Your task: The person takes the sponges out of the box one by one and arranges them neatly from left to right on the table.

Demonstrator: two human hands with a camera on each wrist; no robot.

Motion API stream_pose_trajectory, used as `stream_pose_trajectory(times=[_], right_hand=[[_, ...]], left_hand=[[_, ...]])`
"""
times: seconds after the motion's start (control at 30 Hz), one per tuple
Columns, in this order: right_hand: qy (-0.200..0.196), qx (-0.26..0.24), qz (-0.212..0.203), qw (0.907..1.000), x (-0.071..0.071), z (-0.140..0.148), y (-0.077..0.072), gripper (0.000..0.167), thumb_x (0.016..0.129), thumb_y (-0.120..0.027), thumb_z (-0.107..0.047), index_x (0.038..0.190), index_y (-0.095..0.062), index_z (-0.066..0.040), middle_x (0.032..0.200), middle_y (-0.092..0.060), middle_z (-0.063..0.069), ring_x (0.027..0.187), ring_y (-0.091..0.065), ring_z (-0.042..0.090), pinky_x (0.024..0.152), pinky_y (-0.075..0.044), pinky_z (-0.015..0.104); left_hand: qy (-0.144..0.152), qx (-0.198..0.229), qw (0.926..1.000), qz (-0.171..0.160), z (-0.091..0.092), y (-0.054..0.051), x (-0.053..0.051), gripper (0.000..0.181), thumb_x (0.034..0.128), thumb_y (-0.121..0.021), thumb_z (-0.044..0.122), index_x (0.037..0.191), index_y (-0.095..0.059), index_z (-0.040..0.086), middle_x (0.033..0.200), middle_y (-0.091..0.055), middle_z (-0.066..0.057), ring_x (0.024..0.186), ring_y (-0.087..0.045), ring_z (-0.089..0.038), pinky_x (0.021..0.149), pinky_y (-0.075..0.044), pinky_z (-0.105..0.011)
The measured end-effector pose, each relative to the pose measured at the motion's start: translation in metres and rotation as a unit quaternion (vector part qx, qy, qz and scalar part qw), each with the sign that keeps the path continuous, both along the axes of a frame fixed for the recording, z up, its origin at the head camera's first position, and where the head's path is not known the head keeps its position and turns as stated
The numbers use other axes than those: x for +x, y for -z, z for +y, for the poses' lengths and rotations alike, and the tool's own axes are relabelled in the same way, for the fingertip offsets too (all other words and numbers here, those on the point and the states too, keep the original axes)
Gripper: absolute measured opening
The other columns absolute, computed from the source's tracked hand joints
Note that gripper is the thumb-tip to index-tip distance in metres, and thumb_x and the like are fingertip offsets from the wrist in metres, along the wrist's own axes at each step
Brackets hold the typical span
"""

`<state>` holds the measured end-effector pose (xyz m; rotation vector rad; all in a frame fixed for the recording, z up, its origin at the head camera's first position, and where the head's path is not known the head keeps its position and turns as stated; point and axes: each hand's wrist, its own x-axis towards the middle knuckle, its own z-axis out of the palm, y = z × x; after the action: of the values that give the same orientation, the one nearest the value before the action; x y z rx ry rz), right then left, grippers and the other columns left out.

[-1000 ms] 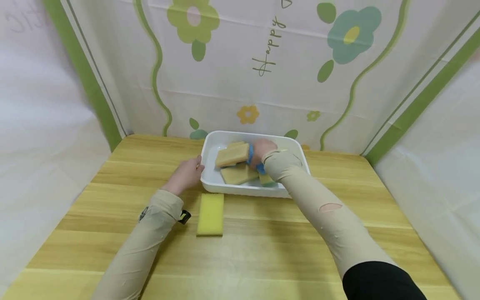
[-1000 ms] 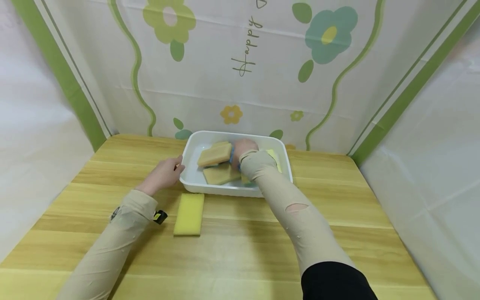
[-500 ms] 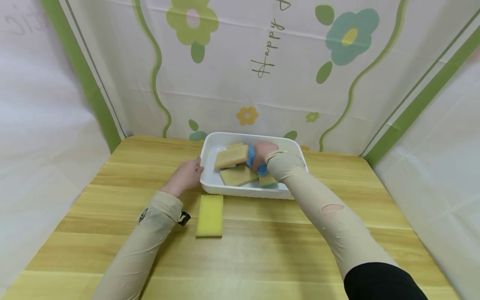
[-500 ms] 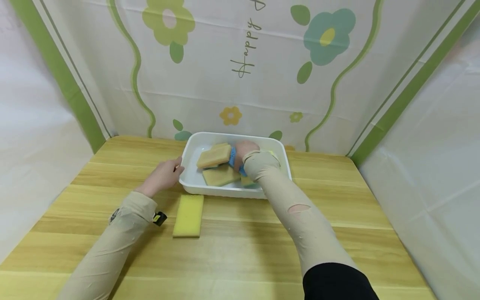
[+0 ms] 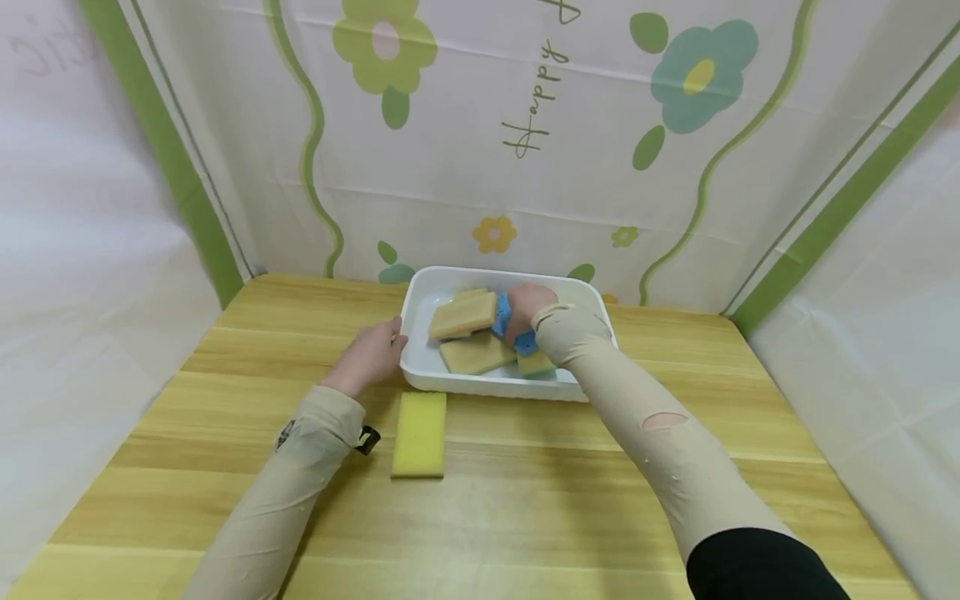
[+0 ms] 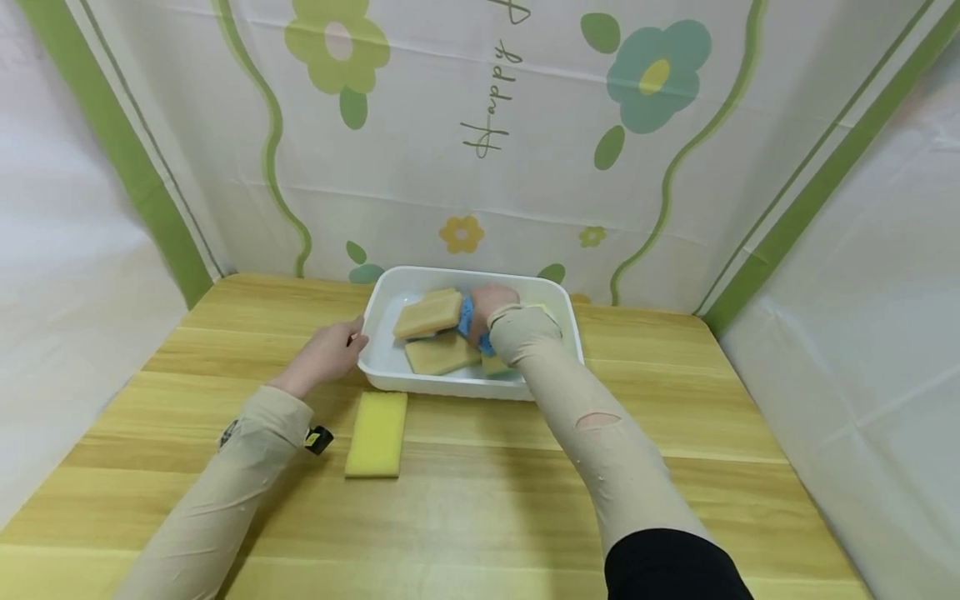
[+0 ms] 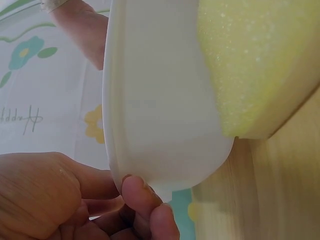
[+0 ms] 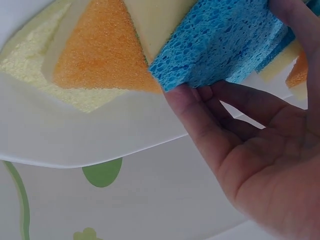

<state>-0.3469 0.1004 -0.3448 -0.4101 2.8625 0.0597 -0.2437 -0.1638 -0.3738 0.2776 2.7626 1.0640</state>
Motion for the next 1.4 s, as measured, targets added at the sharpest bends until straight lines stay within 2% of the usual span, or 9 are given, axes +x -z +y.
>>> stream_pose_trajectory(times=[0.07,0.2,0.3,0.4,0.53,0.63,1.03,1.17,1.4], right_hand=[[-0.004,0.005,0.002,1.0,0.0,0.001,0.001,0.048,0.06,-0.09,-0.029,0.096,-0.067,-0.008,0.093,-0.064,0.007,0.085,-0.058,0.024,0.07,-0.051,0.037],[-0.001,0.014,-0.003,0.9999,0.001,0.003,0.0,0.047,0.06,-0.09,-0.03,0.094,-0.067,-0.008,0.092,-0.063,0.007,0.085,-0.058,0.024,0.072,-0.051,0.037],[-0.004,0.01,-0.001,0.9999,0.002,0.003,0.001,0.046,0.06,-0.09,-0.03,0.093,-0.067,-0.008,0.091,-0.063,0.007,0.084,-0.057,0.023,0.071,-0.051,0.037],[-0.009,0.0,0.007,0.9999,0.002,0.002,0.003,0.045,0.06,-0.09,-0.029,0.092,-0.067,-0.008,0.091,-0.063,0.007,0.083,-0.057,0.024,0.071,-0.051,0.038],[-0.011,-0.005,0.01,0.9999,0.001,0.002,0.005,0.044,0.06,-0.089,-0.028,0.093,-0.067,-0.009,0.092,-0.063,0.007,0.082,-0.056,0.023,0.07,-0.051,0.037],[-0.014,0.001,0.013,0.9998,0.0,0.002,0.007,0.044,0.061,-0.089,-0.03,0.093,-0.066,-0.009,0.091,-0.062,0.006,0.081,-0.056,0.023,0.07,-0.05,0.036],[-0.016,0.01,0.02,0.9996,-0.003,0.001,0.005,0.037,0.061,-0.087,-0.029,0.085,-0.065,-0.01,0.088,-0.061,0.006,0.079,-0.056,0.023,0.066,-0.05,0.036],[-0.004,-0.014,0.003,0.9999,-0.006,0.002,0.006,0.034,0.061,-0.086,-0.027,0.082,-0.065,-0.011,0.087,-0.061,0.006,0.079,-0.056,0.023,0.065,-0.049,0.037],[0.022,-0.019,-0.032,0.9991,-0.009,0.009,0.004,0.037,0.063,-0.081,-0.034,0.086,-0.064,-0.011,0.088,-0.061,0.004,0.079,-0.055,0.022,0.065,-0.048,0.036]], left_hand=[[0.0,-0.001,1.0,-0.002,0.001,0.001,0.0,0.054,0.1071,-0.039,0.015,0.152,-0.02,-0.007,0.078,-0.054,-0.013,0.045,-0.039,-0.012,0.045,-0.039,-0.027],[0.003,-0.003,1.0,0.0,0.003,0.002,0.0,0.053,0.1072,-0.039,0.016,0.152,-0.02,-0.008,0.082,-0.055,-0.016,0.045,-0.038,-0.012,0.045,-0.039,-0.027],[-0.003,-0.002,1.0,0.001,0.002,0.002,0.0,0.053,0.1073,-0.039,0.015,0.151,-0.021,-0.009,0.1,-0.06,-0.024,0.045,-0.037,-0.012,0.046,-0.039,-0.028],[-0.007,-0.001,1.0,0.0,0.001,0.002,0.001,0.053,0.1071,-0.039,0.015,0.151,-0.021,-0.009,0.107,-0.059,-0.026,0.046,-0.038,-0.012,0.047,-0.04,-0.028],[-0.003,-0.006,1.0,-0.002,-0.001,0.002,0.0,0.053,0.1072,-0.038,0.015,0.151,-0.02,-0.008,0.089,-0.057,-0.019,0.046,-0.038,-0.012,0.047,-0.04,-0.028],[0.0,-0.007,1.0,0.001,-0.002,0.002,0.001,0.053,0.1073,-0.038,0.015,0.151,-0.019,-0.009,0.083,-0.054,-0.015,0.046,-0.038,-0.012,0.047,-0.039,-0.028],[0.001,0.001,1.0,0.009,-0.001,-0.001,0.0,0.053,0.1072,-0.038,0.015,0.151,-0.019,-0.009,0.079,-0.053,-0.014,0.047,-0.039,-0.012,0.046,-0.039,-0.028],[0.002,-0.002,1.0,0.007,-0.002,-0.001,-0.001,0.053,0.1072,-0.038,0.015,0.151,-0.019,-0.01,0.077,-0.053,-0.014,0.046,-0.038,-0.012,0.046,-0.039,-0.027],[0.0,0.001,1.0,0.002,-0.001,0.0,-0.001,0.054,0.1073,-0.038,0.015,0.151,-0.019,-0.009,0.079,-0.054,-0.014,0.046,-0.038,-0.012,0.045,-0.039,-0.027]])
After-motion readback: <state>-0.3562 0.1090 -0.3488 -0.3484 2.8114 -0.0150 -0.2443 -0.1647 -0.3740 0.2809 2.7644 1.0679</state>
